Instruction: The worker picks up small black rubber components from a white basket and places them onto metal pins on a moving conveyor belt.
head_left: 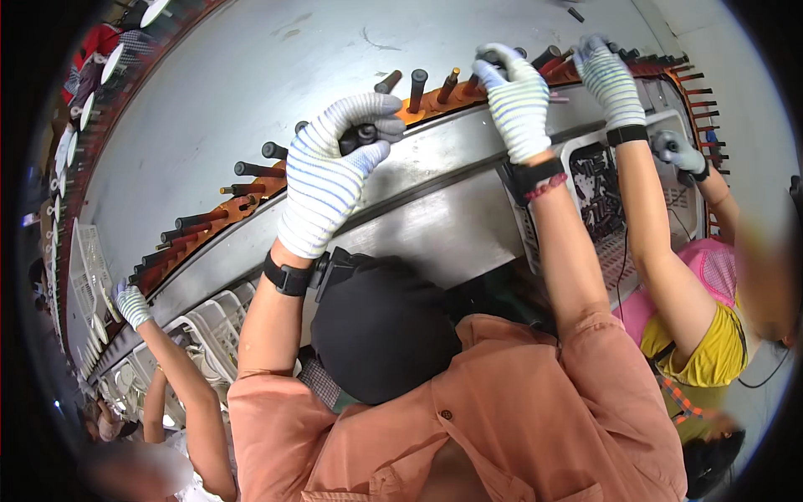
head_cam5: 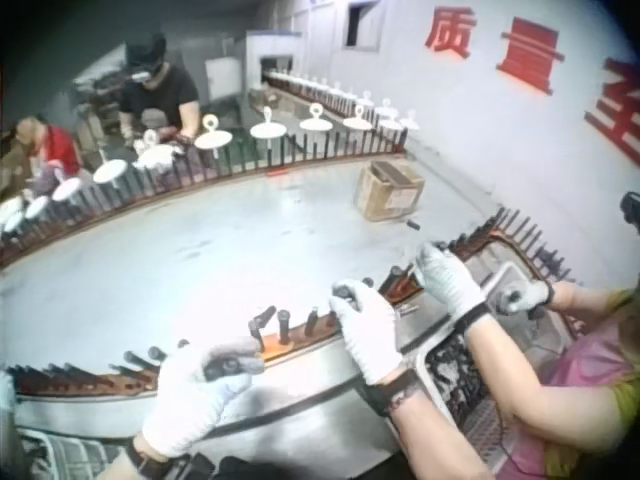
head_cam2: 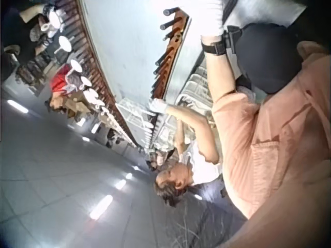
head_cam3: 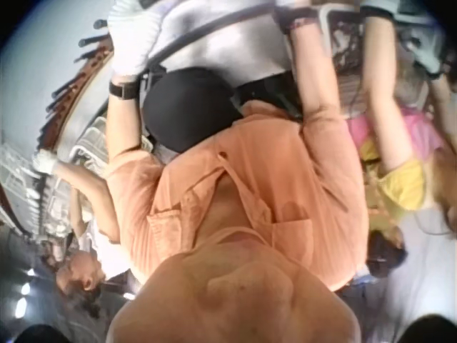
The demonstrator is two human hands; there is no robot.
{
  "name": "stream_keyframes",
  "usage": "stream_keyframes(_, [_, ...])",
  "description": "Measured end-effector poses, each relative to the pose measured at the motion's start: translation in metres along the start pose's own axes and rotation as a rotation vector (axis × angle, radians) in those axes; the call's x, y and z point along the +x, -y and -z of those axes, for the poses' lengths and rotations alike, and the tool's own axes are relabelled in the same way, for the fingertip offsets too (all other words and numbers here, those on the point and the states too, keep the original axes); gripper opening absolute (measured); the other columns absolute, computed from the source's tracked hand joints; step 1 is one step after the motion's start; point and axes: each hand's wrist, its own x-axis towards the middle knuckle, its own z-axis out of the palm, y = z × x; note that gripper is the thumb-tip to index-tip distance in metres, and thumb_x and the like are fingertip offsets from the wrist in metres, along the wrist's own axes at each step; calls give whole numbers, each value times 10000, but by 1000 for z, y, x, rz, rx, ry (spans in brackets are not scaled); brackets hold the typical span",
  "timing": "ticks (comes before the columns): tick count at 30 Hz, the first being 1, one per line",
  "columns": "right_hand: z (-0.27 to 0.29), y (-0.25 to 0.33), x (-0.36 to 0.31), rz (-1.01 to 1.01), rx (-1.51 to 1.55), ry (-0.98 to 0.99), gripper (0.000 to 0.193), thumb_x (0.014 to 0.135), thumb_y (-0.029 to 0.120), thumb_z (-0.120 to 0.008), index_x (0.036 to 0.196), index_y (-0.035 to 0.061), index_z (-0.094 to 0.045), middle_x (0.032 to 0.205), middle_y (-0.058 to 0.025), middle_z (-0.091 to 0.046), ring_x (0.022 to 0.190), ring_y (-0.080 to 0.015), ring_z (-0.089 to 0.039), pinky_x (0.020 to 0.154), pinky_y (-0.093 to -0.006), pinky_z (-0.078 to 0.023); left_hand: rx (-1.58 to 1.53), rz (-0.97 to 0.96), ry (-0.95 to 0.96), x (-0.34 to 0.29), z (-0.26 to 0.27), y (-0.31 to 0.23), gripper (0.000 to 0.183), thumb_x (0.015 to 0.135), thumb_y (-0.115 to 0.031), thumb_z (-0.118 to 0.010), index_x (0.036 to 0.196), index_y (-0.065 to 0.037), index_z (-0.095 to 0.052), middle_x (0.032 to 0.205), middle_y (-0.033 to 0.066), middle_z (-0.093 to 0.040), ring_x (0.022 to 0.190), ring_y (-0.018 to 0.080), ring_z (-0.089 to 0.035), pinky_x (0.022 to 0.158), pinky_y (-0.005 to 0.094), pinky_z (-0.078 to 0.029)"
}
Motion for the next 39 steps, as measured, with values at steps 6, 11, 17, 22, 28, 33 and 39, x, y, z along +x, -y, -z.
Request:
stream_keyframes(6, [-40,59,-35,53,63,78,272,923,176,-783,1163,60,-727,962,-123,-759,866,-226,-750,797,-343,-589,-42,96,36,-31,20,25,327,897,105,-641,1190,-21,-710,1092,49,-752,1044,116,-687,995,280,-541])
stream_keyframes(11, [-60,69,-49,91,-183,149,219,946,195,-728,1130,84,-687,1018,-139,-752,926,-337,-732,831,-417,-581,190,169,31,-57,26,81,277,919,115,-627,1135,-33,-719,1048,49,-738,985,118,-687,947,270,-551])
stream_keyframes(17, [-94,60,-72,21,-56,257,274,949,194,-712,1211,115,-686,1053,-163,-750,966,-371,-722,840,-437,-579,293,62,-69,-68,24,134,308,937,113,-610,1195,-30,-699,1036,57,-728,970,128,-680,908,267,-552])
stream_keyframes(22, [-54,43,-119,11,-124,341,293,974,203,-664,1243,101,-717,1138,-187,-741,1040,-368,-714,913,-422,-567,0,187,-17,-60,12,106,322,943,63,-641,1248,-35,-673,1067,56,-729,965,126,-677,902,271,-554])
stream_keyframes(28, [-10,-3,-121,-198,-43,285,263,1006,167,-599,1209,62,-729,1031,-219,-751,943,-369,-734,874,-423,-575,-5,-147,114,28,-35,21,222,929,7,-669,1141,-44,-708,1095,60,-714,968,144,-667,932,281,-536])
stream_keyframes(33, [-1,16,-120,-288,-54,268,281,1023,174,-602,1243,49,-724,941,-177,-761,831,-244,-739,825,-346,-580,-156,-406,-88,79,-81,60,218,954,30,-647,1152,-42,-705,1181,103,-699,1015,175,-675,945,300,-545])
stream_keyframes(39, [-8,21,-75,-157,222,-12,361,989,103,-675,1346,53,-672,1099,-132,-759,909,-147,-711,824,-298,-572,119,-323,-365,85,-84,73,207,974,5,-633,1161,-49,-704,1118,46,-753,934,120,-653,872,275,-535])
